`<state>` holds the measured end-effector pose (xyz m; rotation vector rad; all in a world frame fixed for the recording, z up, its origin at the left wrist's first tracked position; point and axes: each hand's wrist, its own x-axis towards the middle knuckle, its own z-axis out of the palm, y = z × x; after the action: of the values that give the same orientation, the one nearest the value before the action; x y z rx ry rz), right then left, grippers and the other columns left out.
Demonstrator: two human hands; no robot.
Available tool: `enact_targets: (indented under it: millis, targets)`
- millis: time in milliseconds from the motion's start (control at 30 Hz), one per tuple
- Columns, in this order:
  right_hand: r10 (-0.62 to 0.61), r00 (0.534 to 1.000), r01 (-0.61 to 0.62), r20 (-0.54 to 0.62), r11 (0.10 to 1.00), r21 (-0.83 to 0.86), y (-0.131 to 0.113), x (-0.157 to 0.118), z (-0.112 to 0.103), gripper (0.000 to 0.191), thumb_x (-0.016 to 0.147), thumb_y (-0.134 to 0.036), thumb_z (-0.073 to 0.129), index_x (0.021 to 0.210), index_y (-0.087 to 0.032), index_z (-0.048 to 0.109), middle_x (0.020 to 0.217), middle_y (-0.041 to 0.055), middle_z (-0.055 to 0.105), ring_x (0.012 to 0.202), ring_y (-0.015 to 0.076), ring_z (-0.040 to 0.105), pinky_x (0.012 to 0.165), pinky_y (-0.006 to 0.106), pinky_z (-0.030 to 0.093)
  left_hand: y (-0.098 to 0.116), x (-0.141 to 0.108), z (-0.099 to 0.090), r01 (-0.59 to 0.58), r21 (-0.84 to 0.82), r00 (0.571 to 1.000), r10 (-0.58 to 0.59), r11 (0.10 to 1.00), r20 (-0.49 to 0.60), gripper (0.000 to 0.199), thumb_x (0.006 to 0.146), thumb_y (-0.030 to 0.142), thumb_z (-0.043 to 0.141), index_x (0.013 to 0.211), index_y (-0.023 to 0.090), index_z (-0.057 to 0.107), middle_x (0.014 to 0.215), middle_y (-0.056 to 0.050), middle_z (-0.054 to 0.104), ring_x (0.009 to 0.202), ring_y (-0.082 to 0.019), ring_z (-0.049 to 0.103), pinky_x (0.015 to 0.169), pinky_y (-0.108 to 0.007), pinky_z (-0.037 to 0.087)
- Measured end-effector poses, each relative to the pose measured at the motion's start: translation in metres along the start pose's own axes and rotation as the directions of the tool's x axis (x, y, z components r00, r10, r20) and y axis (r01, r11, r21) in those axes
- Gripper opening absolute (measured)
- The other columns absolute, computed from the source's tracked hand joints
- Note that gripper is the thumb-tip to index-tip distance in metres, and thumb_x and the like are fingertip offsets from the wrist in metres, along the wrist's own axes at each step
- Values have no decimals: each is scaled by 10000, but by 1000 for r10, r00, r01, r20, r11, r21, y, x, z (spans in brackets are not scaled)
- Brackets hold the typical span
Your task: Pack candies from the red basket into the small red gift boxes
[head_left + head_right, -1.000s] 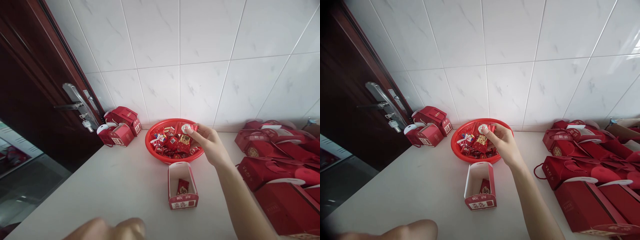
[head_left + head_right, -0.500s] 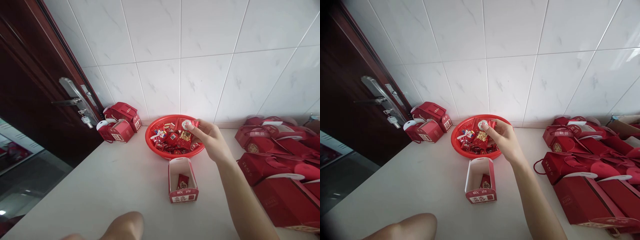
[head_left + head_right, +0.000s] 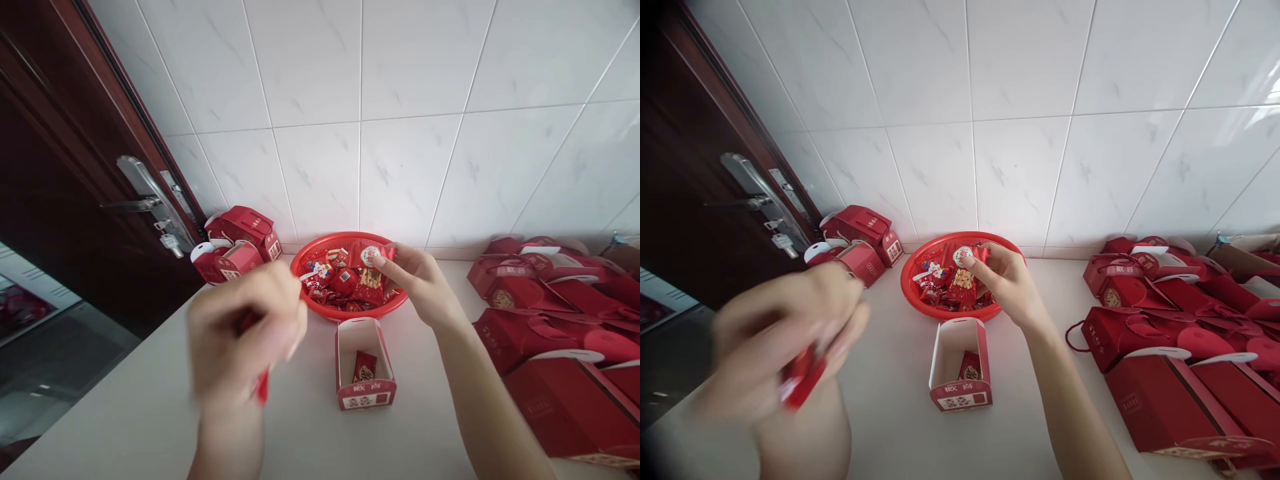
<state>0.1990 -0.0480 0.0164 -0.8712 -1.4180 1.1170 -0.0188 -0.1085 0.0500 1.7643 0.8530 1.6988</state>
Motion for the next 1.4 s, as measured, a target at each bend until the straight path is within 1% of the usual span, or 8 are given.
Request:
enact_targets:
  millis: [100,233,333,567,833,1000,1133,1400]
  targets:
    - [26,995,-23,98,999,-31,-3,-2,0,394,839,-589,751,830,-204,670,750,12,675,648,151,587,581,280,489,-27,23,12,30,141,1000,-31,990,3,172,863,375,742,808,217,703,653,20,603,456,-76,446,442,-242,370]
    - [47,982,-41,185,998,-38,-4,-3,2,429,814,-616,764,847,-197,675,714,4,642,624,145,562,552,279,469,-51,38,17,216,232,935,-269,948,231,361,848,490,734,1057,194,745,942,-43,721,488,-70,496,403,-204,373]
    - [40,981,-42,191,999,6,-2,-1,3,379,833,-558,773,880,-193,682,727,-1,630,632,136,554,563,274,471,-56,39,22,225,209,909,-282,952,307,318,856,470,732,998,187,763,876,-47,725,537,-90,515,418,-185,378]
    - [-6,961,-49,276,981,190,4,3,-1,337,780,-266,842,1074,-229,682,1093,52,728,927,203,696,850,367,571,-60,35,30,278,94,947,-289,956,142,270,817,440,769,896,190,704,797,-15,685,625,-125,584,446,-178,434]
    - [27,990,-52,140,982,181,4,2,-4,384,753,-210,824,1096,-232,653,936,22,746,797,162,691,723,308,554,-63,36,28,305,25,937,-305,952,171,323,756,341,785,629,171,541,597,56,519,486,-63,473,443,-171,386]
    - [2,986,-29,166,986,161,2,1,-8,302,770,-220,798,1037,-231,656,891,10,741,777,162,678,719,313,536,-67,36,26,377,2,906,-369,926,206,179,773,331,748,850,181,687,645,51,599,469,-67,498,462,-186,408]
    - [-19,981,8,193,998,58,1,0,-10,411,831,-228,722,1240,-246,677,927,21,742,845,185,672,791,358,533,-67,36,26,422,34,871,-416,906,263,268,790,350,728,1013,201,722,733,30,631,531,-91,529,478,-198,440]
    - [-30,980,43,198,997,-59,-1,-2,-11,424,890,-256,669,1314,-238,656,886,18,722,835,191,654,770,360,532,-58,36,31,385,77,860,-388,920,330,243,795,364,712,670,184,608,673,39,506,596,-96,468,480,-179,402]
